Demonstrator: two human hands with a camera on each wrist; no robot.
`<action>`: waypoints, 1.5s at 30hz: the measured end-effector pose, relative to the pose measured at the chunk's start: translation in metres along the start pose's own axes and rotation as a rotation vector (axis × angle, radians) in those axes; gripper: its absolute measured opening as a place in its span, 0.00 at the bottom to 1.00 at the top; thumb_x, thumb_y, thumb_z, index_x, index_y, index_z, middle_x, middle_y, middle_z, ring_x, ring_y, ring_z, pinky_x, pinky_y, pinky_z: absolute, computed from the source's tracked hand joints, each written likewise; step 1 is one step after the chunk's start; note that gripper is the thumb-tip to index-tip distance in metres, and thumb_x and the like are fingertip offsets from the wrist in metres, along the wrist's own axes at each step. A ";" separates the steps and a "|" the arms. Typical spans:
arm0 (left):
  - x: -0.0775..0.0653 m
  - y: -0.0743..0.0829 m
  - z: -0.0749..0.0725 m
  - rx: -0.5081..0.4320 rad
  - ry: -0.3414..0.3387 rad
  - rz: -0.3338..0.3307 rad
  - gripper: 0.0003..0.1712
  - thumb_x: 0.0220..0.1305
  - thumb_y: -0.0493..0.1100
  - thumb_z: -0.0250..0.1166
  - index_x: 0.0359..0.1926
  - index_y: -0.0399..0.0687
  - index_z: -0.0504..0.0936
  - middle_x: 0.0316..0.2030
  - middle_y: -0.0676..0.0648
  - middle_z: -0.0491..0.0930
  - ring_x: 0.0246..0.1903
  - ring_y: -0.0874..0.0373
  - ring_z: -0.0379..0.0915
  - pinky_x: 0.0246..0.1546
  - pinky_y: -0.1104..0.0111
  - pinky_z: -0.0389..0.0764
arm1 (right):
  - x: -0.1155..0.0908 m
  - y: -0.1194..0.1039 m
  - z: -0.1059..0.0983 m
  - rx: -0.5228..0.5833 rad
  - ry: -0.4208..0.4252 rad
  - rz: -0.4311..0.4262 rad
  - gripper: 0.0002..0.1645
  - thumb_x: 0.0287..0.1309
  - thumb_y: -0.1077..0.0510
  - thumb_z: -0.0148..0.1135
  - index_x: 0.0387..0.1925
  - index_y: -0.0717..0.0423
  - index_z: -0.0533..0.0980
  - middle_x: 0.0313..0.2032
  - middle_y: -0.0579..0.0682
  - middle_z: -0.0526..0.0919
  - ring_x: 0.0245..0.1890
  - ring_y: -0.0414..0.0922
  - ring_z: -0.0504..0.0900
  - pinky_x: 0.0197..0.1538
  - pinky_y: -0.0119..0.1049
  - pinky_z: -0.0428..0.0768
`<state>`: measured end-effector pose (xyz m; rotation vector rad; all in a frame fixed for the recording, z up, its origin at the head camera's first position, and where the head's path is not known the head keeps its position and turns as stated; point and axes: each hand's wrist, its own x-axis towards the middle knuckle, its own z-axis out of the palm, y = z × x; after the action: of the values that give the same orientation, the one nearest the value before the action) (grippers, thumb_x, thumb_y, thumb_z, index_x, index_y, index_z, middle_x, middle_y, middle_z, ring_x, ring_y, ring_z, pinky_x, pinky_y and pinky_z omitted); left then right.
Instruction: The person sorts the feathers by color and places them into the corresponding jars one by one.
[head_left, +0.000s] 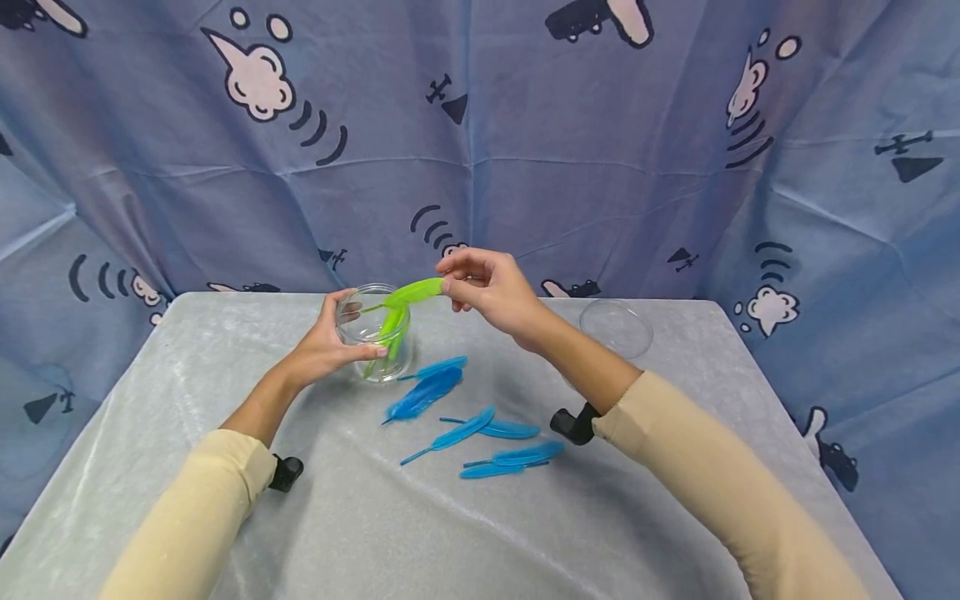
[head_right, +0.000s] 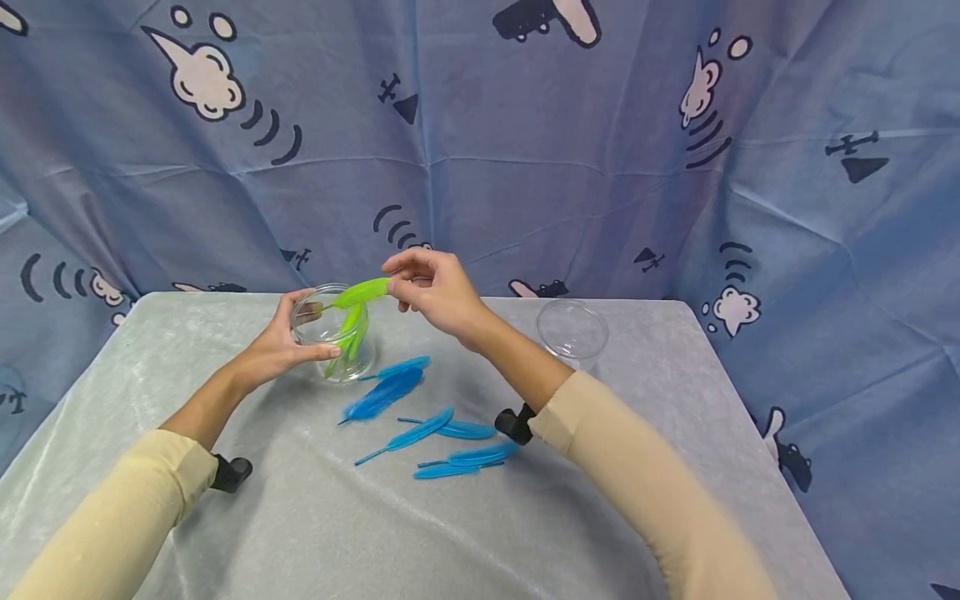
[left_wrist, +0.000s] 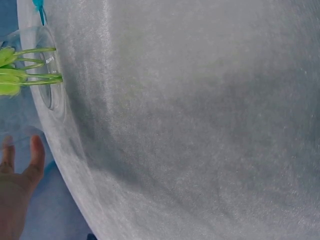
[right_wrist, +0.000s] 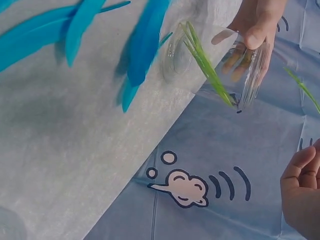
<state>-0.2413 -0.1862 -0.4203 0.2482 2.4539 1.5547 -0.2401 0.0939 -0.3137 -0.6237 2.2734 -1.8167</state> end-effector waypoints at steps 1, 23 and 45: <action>0.000 0.000 0.000 0.001 0.001 -0.003 0.64 0.57 0.50 0.75 0.77 0.53 0.36 0.75 0.35 0.49 0.74 0.39 0.44 0.63 0.39 0.65 | 0.002 0.001 0.001 -0.002 0.003 0.003 0.12 0.67 0.64 0.61 0.50 0.62 0.79 0.42 0.55 0.83 0.30 0.50 0.78 0.39 0.36 0.81; 0.000 -0.001 -0.002 -0.006 0.013 -0.001 0.64 0.56 0.50 0.76 0.77 0.52 0.36 0.75 0.34 0.49 0.74 0.38 0.44 0.64 0.39 0.62 | 0.031 0.029 0.036 -0.100 -0.012 0.084 0.11 0.67 0.66 0.58 0.49 0.62 0.78 0.38 0.58 0.83 0.33 0.52 0.83 0.36 0.33 0.78; 0.002 0.000 0.002 -0.006 0.019 -0.007 0.63 0.56 0.49 0.76 0.76 0.52 0.38 0.75 0.34 0.49 0.74 0.38 0.44 0.64 0.39 0.62 | 0.025 0.036 0.012 -0.165 -0.013 0.069 0.14 0.68 0.61 0.60 0.52 0.60 0.79 0.44 0.57 0.84 0.35 0.50 0.85 0.40 0.40 0.81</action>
<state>-0.2425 -0.1844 -0.4213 0.2239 2.4615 1.5683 -0.2661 0.0793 -0.3480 -0.5719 2.4220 -1.6015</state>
